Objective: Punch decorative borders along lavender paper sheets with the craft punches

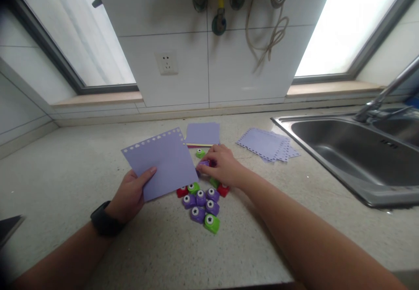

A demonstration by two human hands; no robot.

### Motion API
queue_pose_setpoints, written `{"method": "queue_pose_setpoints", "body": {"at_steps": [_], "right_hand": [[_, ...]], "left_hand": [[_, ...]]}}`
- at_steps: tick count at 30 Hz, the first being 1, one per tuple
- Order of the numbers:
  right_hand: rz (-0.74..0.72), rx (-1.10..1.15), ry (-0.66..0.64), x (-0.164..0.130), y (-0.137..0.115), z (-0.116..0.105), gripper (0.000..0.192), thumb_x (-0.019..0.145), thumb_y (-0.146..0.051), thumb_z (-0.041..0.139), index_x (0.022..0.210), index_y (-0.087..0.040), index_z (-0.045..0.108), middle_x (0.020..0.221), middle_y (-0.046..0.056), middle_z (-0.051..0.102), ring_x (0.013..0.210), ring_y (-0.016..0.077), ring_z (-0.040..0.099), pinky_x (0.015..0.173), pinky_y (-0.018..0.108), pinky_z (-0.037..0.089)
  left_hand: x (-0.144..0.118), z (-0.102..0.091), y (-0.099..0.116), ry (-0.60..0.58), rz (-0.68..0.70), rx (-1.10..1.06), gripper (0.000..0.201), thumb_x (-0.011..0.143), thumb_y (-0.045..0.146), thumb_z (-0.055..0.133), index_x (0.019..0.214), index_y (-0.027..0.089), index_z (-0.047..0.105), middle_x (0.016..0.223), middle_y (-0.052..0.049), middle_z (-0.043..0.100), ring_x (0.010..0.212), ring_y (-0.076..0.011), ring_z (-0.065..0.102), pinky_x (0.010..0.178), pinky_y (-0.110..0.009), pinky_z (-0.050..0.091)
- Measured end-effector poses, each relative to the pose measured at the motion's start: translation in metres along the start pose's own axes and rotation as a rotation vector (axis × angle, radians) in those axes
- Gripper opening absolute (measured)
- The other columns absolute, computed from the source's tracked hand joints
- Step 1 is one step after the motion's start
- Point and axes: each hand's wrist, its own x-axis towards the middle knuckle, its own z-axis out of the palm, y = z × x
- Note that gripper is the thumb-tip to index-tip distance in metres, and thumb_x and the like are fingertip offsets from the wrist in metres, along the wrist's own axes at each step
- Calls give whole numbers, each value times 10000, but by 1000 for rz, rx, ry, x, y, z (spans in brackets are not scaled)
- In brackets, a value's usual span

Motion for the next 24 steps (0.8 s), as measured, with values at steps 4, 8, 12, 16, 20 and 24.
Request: {"method": "queue_pose_setpoints", "body": {"at_steps": [4,8,12,16,20,24], "right_hand": [[21,-113,-76,-3,-3,0,259,913,-485,700,1022,-269,794,1189,88,602,1146,294,482,1060,519,343],[-2,-177,-130,-3,-3,-1,323,925,-585,649,1036,-314,788,1251,84,577,1185,329,442,1040,558,331],[-32,-203,-178,-3,-5,-3,373,929,-646,614,1030,-331,786,1251,89,574,1207,340,423,1029,556,328],[-21,-211,-215,-3,-5,-3,355,972,-619,561,963,-352,795,1268,78,567,1226,345,401,1019,567,312],[-7,-216,-227,-3,-5,-2,328,984,-573,565,927,-349,798,1271,71,570,1229,345,393,1017,569,304],[-7,-215,-232,-3,-5,-2,331,979,-587,564,929,-353,792,1267,66,568,1229,340,394,1021,564,303]], "left_hand": [[1,1,1,18,2,-93,477,787,305,864,1199,121,710,1156,-107,756,921,-181,733,869,-296,603],[2,1,1,13,17,-143,455,816,286,842,1219,130,700,1192,-109,745,986,-202,731,925,-339,599],[2,1,1,4,31,-179,450,825,273,834,1230,138,692,1223,-115,735,1023,-220,729,974,-389,588],[3,1,1,-11,33,-191,425,834,278,829,1214,142,696,1244,-122,727,1035,-228,727,975,-408,590],[3,-1,1,-18,33,-188,407,838,284,827,1200,142,705,1242,-122,728,1029,-229,728,972,-408,590],[3,-1,1,-18,45,-184,402,834,292,830,1189,143,715,1243,-119,728,1034,-221,728,983,-381,582]]}}
